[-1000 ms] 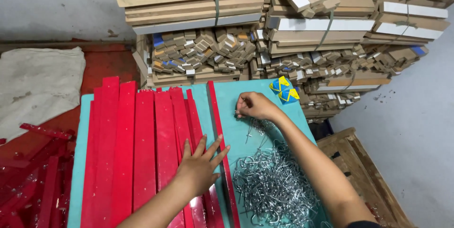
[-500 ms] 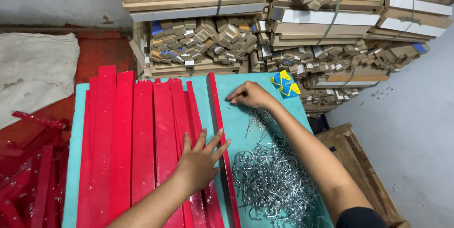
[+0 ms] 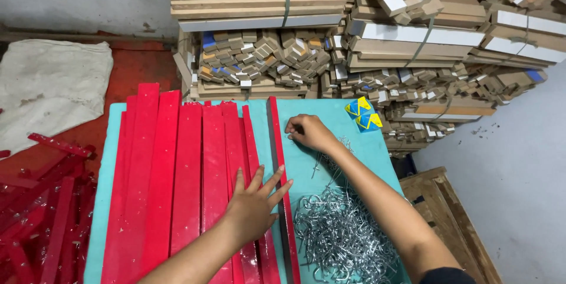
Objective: Attaching small metal S-hooks to pre-drilled holes on red plastic or metal slats as part of an assembly process.
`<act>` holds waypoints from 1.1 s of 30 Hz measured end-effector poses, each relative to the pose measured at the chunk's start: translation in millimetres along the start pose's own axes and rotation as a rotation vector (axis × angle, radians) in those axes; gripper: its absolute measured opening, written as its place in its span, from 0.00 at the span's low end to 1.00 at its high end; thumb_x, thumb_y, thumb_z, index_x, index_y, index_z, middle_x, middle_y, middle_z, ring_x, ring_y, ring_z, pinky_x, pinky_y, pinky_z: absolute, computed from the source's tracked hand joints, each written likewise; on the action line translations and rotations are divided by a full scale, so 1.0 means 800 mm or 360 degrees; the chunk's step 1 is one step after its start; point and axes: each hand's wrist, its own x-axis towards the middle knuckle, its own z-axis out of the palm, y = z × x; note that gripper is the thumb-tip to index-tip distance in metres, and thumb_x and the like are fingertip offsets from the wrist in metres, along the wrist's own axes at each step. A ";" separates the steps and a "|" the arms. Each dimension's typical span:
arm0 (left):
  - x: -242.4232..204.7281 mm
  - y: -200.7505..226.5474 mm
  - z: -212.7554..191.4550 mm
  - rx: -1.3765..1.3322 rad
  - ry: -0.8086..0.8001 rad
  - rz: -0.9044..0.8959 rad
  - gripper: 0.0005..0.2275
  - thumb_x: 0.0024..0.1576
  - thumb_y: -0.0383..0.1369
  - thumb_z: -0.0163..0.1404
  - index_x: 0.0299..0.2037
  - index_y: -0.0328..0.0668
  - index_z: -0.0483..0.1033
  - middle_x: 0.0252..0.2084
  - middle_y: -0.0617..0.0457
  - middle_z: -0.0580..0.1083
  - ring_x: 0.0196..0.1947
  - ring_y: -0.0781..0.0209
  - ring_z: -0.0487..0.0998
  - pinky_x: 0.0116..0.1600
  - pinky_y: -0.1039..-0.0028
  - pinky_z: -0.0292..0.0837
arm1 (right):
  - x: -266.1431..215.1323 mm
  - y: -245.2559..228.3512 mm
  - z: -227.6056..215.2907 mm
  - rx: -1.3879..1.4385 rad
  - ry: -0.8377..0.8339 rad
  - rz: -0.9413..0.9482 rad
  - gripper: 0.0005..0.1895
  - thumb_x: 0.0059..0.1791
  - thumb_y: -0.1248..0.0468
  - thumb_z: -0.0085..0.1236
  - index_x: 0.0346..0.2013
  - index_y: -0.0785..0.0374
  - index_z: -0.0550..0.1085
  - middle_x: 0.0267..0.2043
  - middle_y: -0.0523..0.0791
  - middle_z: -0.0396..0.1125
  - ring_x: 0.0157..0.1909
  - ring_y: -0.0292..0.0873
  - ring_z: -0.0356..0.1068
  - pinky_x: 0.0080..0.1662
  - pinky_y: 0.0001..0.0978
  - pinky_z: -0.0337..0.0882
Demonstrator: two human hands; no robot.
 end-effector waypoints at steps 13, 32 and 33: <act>0.001 0.000 0.004 -0.0071 0.0051 0.0016 0.34 0.69 0.48 0.32 0.78 0.67 0.20 0.81 0.60 0.17 0.80 0.41 0.22 0.74 0.32 0.30 | -0.012 -0.011 0.016 -0.0168 0.0145 -0.0136 0.05 0.48 0.70 0.60 0.38 0.60 0.77 0.43 0.47 0.72 0.43 0.48 0.74 0.46 0.39 0.73; -0.004 0.003 -0.011 -0.0056 -0.0032 -0.0002 0.34 0.70 0.48 0.32 0.78 0.67 0.18 0.80 0.62 0.16 0.80 0.42 0.22 0.75 0.35 0.32 | 0.006 -0.045 -0.018 0.1091 0.0325 0.0154 0.05 0.52 0.73 0.55 0.43 0.67 0.76 0.39 0.50 0.77 0.41 0.41 0.80 0.48 0.28 0.82; -0.004 0.002 -0.009 -0.0054 -0.0031 0.0001 0.34 0.70 0.48 0.32 0.78 0.67 0.18 0.80 0.62 0.16 0.80 0.42 0.22 0.75 0.35 0.32 | 0.006 -0.042 -0.015 0.1089 0.0327 0.0156 0.05 0.52 0.73 0.55 0.43 0.67 0.76 0.39 0.50 0.77 0.41 0.41 0.80 0.48 0.28 0.82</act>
